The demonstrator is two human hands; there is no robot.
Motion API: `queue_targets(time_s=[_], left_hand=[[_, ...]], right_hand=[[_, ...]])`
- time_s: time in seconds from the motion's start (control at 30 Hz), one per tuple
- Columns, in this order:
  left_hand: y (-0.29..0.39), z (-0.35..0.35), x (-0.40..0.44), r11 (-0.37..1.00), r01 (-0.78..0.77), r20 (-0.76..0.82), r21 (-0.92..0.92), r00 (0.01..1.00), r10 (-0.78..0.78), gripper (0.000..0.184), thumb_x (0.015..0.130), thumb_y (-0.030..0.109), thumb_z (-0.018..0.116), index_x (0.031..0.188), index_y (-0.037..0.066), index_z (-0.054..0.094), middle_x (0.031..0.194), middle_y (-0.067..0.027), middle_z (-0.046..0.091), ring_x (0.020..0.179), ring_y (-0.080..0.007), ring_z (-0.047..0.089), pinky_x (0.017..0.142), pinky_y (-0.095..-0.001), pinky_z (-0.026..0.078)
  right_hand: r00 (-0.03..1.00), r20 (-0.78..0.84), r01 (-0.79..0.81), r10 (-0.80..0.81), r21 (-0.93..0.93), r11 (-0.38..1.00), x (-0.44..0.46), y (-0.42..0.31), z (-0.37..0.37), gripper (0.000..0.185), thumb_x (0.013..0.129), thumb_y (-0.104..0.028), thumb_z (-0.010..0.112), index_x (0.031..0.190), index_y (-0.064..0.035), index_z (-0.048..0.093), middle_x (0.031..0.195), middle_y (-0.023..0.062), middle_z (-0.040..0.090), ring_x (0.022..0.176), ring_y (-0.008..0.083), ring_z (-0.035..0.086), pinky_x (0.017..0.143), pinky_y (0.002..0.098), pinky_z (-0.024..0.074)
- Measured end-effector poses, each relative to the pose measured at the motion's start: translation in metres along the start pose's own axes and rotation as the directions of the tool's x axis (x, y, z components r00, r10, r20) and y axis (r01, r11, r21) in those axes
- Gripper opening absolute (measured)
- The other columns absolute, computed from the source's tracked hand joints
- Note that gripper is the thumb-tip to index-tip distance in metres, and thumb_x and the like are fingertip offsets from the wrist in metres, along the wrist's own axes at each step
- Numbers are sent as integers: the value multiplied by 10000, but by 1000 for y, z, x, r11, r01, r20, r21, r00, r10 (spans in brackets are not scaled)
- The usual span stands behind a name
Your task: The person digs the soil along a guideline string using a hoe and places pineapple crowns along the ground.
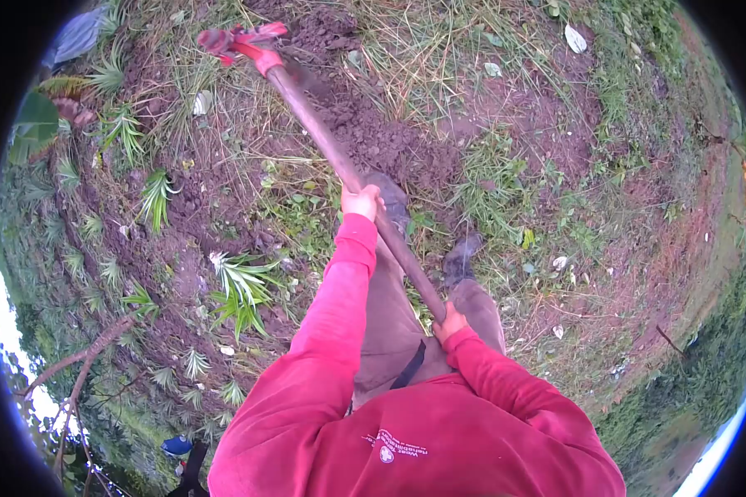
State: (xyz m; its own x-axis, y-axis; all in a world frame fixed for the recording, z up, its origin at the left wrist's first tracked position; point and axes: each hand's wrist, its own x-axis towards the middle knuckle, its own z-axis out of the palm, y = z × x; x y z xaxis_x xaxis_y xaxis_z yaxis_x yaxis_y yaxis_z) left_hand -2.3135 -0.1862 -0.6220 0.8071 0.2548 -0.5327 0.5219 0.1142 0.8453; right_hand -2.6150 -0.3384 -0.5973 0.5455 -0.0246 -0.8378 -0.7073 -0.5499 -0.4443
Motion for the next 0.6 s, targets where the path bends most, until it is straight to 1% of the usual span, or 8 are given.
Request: queue_targets(time_s=[0.17, 0.23, 0.3, 0.33, 0.4, 0.53, 0.57, 0.6], left_hand=[[19, 0, 59, 999, -39, -20, 33, 999, 40, 319, 726, -20, 572, 999, -23, 407, 597, -106, 528, 429, -212, 533, 388, -360, 482], [-15, -5, 98, 998, 5, -12, 68, 1000, -4, 221, 736, 1, 579, 917, -25, 454, 591, -112, 526, 420, -222, 523, 402, -374, 488], [-53, -17, 138, 940, 265, -5, 217, 963, -270, 80, 774, 70, 555, 738, 17, 507, 586, -100, 511, 451, -240, 523, 438, -394, 494], [-70, -30, 159, 872, 391, 107, 295, 893, -437, 108, 784, 109, 546, 725, 30, 502, 595, -87, 491, 496, -242, 519, 483, -408, 506], [-72, -29, 166, 783, 517, 71, 344, 818, -571, 120, 793, 137, 544, 728, 48, 496, 622, -80, 496, 545, -239, 525, 538, -421, 515], [-57, -38, 164, 833, 448, 158, 324, 842, -515, 136, 804, 146, 552, 724, 54, 491, 629, -77, 514, 554, -238, 537, 545, -411, 512], [-54, -43, 168, 821, 471, 222, 323, 806, -549, 133, 810, 140, 558, 731, 54, 497, 621, -75, 513, 543, -239, 535, 541, -401, 510], [-50, -44, 169, 825, 469, 182, 316, 823, -538, 121, 811, 130, 566, 739, 54, 504, 607, -76, 513, 534, -239, 535, 531, -393, 507]], right_hand=[[988, -60, 143, -141, 44, 989, 67, -14, 11, 440, 759, -194, 650, 1110, -28, 444, 853, 288, 625, 848, 468, 607, 762, 511, 494], [999, -20, 45, -45, 31, 998, 70, -32, 9, 447, 762, -193, 646, 1115, -10, 439, 856, 281, 630, 835, 454, 618, 752, 500, 501], [1000, 10, 5, -5, 9, 1000, 57, -51, 20, 430, 761, -171, 635, 1092, 18, 436, 854, 279, 633, 812, 438, 631, 741, 485, 513], [999, 31, -15, 13, 65, 998, 41, -74, 18, 411, 759, -157, 628, 1070, 33, 437, 844, 282, 632, 795, 435, 634, 732, 484, 517], [998, 45, -43, 39, 90, 995, 26, -87, 12, 383, 755, -137, 620, 1035, 53, 440, 826, 285, 630, 772, 434, 638, 716, 488, 521], [1000, 22, -14, 14, 35, 999, 26, -104, 15, 361, 752, -127, 617, 1007, 65, 447, 801, 286, 628, 756, 447, 636, 699, 503, 518], [1000, 6, -10, 9, 23, 1000, 21, -113, 10, 360, 753, -128, 617, 1006, 65, 448, 798, 285, 628, 754, 451, 635, 696, 506, 517], [999, 27, 18, -20, 53, 998, 13, -120, 4, 372, 762, -148, 614, 1023, 62, 450, 807, 294, 626, 764, 455, 633, 704, 503, 517]])
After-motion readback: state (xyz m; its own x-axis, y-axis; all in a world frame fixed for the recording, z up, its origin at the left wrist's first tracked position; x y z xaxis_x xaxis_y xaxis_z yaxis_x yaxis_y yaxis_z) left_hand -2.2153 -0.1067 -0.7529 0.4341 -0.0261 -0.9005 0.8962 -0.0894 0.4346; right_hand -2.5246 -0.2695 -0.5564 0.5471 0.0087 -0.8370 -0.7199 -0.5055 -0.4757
